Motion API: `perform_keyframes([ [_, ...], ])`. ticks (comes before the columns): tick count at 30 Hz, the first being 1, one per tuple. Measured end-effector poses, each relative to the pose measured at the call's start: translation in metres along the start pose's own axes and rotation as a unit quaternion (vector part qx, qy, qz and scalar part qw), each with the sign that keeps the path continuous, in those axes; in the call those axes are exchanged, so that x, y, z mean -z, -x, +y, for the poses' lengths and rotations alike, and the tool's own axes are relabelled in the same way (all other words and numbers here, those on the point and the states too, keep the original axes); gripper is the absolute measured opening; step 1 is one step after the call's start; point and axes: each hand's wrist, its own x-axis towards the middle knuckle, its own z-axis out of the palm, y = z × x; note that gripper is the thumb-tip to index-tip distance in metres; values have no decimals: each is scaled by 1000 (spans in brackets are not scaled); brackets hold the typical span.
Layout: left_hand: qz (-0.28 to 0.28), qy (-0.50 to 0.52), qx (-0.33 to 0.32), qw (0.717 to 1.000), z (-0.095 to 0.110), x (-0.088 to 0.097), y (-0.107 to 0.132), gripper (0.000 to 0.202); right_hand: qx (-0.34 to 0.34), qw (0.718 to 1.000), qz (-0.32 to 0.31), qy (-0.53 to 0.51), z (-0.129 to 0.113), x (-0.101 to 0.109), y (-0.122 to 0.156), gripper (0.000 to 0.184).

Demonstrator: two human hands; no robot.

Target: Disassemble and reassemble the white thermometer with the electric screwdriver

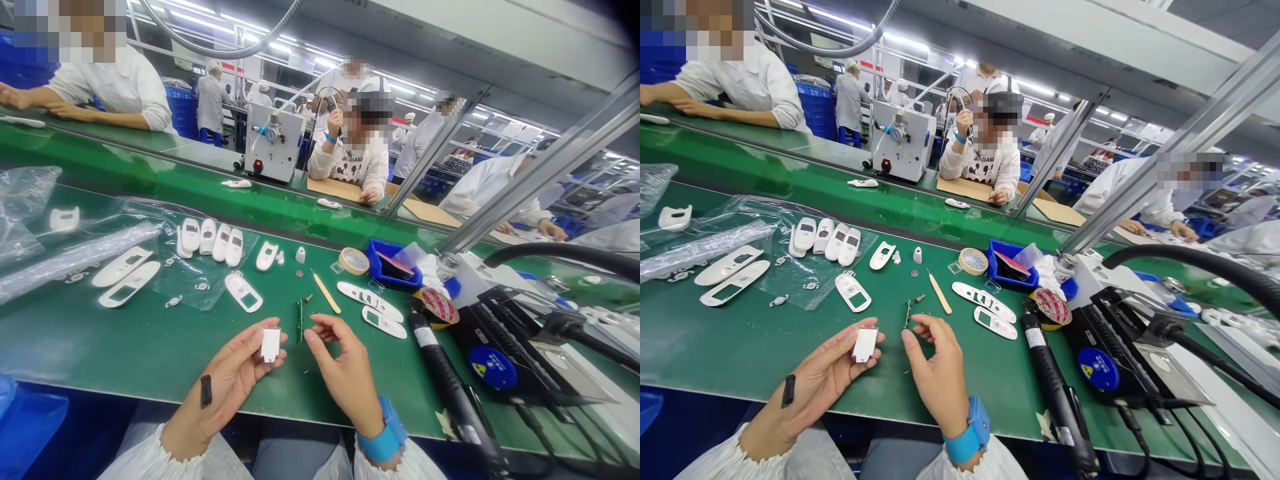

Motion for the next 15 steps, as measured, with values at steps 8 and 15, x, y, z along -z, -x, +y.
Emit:
perform_keyframes([
  [8, 6, 16, -27, 999, -1, 2, -3, 29, -8, 990, -34, 138, 11, -11, -8, 22],
  [15, 17, 0, -35, 999, -2, -1, -2, 31, -119, 981, -41, -145, 12, 1, -9, 28],
])
